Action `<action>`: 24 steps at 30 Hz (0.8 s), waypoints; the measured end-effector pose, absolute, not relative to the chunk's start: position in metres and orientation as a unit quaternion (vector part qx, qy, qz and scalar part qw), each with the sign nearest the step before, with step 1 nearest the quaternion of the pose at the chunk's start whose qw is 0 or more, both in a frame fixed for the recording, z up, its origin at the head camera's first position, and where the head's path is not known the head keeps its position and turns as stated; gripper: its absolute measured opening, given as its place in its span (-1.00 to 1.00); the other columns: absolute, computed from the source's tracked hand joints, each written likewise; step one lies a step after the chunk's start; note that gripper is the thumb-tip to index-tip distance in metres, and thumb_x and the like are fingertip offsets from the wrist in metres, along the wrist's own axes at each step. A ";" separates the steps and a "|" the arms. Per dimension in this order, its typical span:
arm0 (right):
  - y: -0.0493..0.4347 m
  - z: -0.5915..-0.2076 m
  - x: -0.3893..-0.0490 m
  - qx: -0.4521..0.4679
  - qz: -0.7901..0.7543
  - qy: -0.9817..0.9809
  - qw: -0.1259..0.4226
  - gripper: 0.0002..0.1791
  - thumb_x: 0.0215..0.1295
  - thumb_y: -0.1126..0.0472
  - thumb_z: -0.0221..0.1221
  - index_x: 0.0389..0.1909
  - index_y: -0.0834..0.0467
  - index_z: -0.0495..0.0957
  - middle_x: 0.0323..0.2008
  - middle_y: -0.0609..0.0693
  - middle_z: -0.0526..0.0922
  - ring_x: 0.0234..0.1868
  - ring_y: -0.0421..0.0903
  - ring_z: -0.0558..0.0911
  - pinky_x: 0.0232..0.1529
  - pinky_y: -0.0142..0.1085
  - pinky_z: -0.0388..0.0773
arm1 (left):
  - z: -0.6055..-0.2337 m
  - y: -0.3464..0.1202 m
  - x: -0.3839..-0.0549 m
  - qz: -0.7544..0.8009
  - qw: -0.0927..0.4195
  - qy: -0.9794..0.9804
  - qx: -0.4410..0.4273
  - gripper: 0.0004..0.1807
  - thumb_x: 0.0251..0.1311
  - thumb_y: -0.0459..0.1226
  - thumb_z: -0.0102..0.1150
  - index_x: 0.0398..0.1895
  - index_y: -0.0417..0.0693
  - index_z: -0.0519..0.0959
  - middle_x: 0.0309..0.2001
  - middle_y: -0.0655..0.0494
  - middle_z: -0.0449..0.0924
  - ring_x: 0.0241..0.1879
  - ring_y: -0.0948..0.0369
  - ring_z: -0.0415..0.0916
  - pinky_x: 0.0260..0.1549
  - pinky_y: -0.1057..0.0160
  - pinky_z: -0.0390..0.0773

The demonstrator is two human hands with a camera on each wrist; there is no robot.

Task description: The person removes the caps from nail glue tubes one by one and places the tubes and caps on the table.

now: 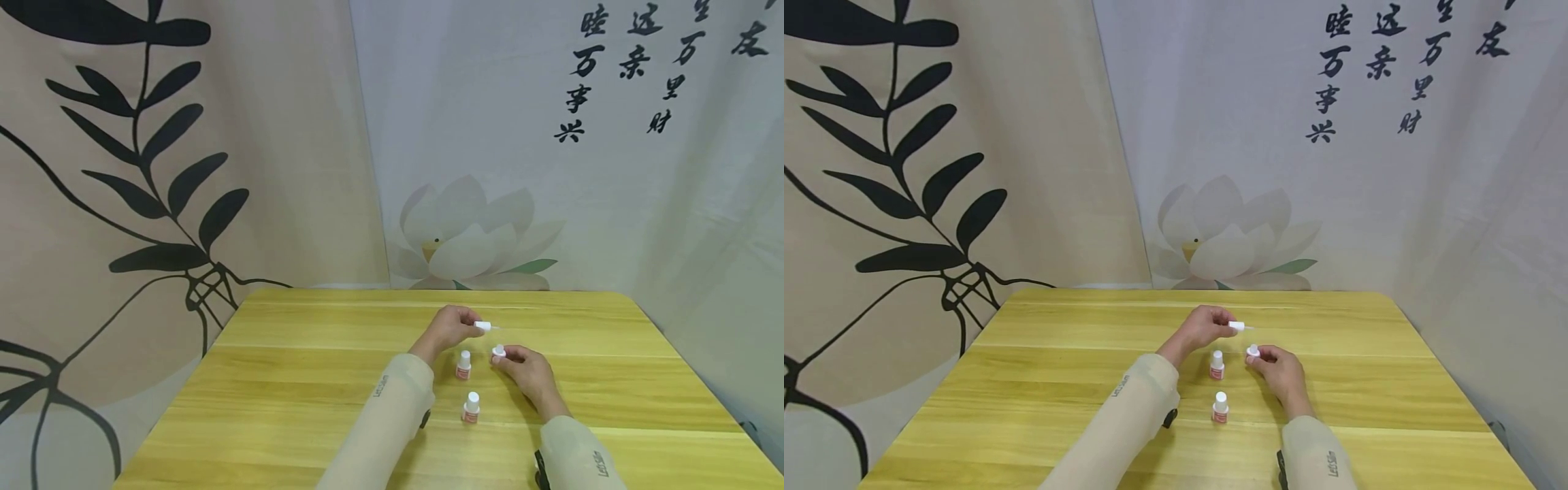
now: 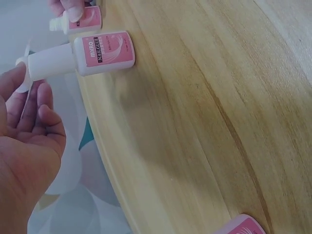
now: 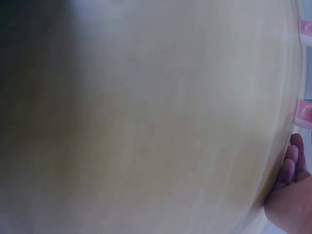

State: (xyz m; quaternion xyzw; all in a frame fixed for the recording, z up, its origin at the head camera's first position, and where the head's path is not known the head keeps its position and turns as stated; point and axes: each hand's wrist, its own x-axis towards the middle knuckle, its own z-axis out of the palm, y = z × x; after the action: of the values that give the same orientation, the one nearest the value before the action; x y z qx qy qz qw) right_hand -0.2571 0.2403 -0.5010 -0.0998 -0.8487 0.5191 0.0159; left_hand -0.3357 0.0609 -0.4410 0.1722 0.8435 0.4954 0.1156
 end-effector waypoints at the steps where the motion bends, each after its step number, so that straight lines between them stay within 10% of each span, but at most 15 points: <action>1: 0.241 -0.501 -0.257 -0.102 0.520 -0.848 0.016 -0.55 0.31 0.01 0.30 0.06 0.24 0.61 0.02 0.14 0.65 0.08 0.09 0.53 0.16 0.07 0.37 | -0.441 0.061 -0.335 0.494 0.116 0.844 0.172 -0.93 0.22 -0.24 0.36 -0.24 0.03 0.70 -0.33 0.27 0.64 -0.29 0.28 0.54 -0.19 0.23 0.55; 24: 0.240 -0.501 -0.257 -0.101 0.519 -0.849 0.017 -0.56 0.31 0.03 0.30 0.07 0.25 0.60 0.04 0.15 0.65 0.10 0.10 0.52 0.18 0.08 0.35 | -0.441 0.061 -0.335 0.505 0.120 0.839 0.165 -0.91 0.15 -0.31 0.39 -0.31 -0.01 0.66 -0.39 0.21 0.61 -0.35 0.23 0.53 -0.29 0.26 0.51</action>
State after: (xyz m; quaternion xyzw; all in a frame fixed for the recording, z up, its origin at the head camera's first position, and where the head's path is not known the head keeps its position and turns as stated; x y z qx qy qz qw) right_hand -0.2569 0.2402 -0.5008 -0.1007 -0.8489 0.5185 0.0168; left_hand -0.3350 0.0612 -0.4412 0.1654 0.8387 0.5048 0.1202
